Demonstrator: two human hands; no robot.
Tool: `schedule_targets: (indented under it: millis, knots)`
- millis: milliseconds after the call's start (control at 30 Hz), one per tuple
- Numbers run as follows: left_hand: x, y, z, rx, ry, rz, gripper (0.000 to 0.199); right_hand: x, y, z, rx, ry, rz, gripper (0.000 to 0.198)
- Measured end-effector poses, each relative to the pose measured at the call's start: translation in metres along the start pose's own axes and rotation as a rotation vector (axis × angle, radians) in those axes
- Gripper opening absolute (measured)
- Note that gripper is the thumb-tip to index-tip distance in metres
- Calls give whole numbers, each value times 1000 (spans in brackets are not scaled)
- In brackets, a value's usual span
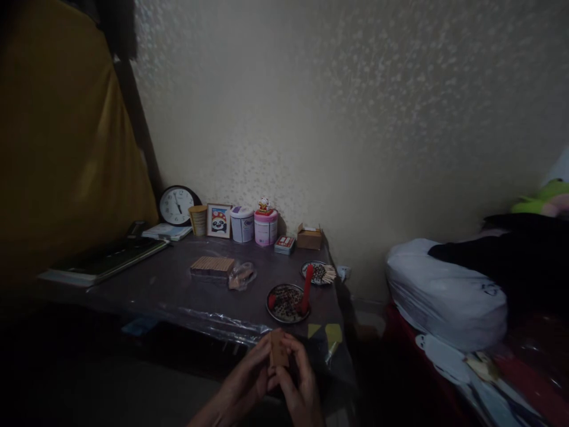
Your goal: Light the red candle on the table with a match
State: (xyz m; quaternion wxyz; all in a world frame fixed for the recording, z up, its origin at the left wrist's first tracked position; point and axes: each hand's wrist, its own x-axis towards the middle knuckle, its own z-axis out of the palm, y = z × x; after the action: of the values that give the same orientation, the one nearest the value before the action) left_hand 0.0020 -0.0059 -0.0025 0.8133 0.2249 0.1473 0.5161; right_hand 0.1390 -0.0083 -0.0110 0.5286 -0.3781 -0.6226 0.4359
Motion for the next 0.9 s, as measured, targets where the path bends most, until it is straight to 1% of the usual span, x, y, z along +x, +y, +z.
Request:
schedule_targets:
  millis: [133, 233, 400, 667, 800, 900]
  knots:
    - [1, 0, -1, 10, -21, 13, 25, 0, -5, 0, -2, 5, 13, 32]
    - [1, -1, -2, 16, -37, 22, 26, 0, -4, -1, -10, 5, 24, 32]
    - [-1, -3, -2, 1, -23, 11, 25, -1, -2, -2, -24, 11, 36, 31]
    - [1, -4, -1, 3, 14, 5, 30, -2, -17, 3, 4, 34, 35, 33]
    - [1, -3, -2, 6, 26, -12, 34, -3, -25, 3, 7, 41, 75, 34]
    - [-1, -3, -1, 1, 2, -9, 35, -3, -27, 4, -14, 45, 110, 34]
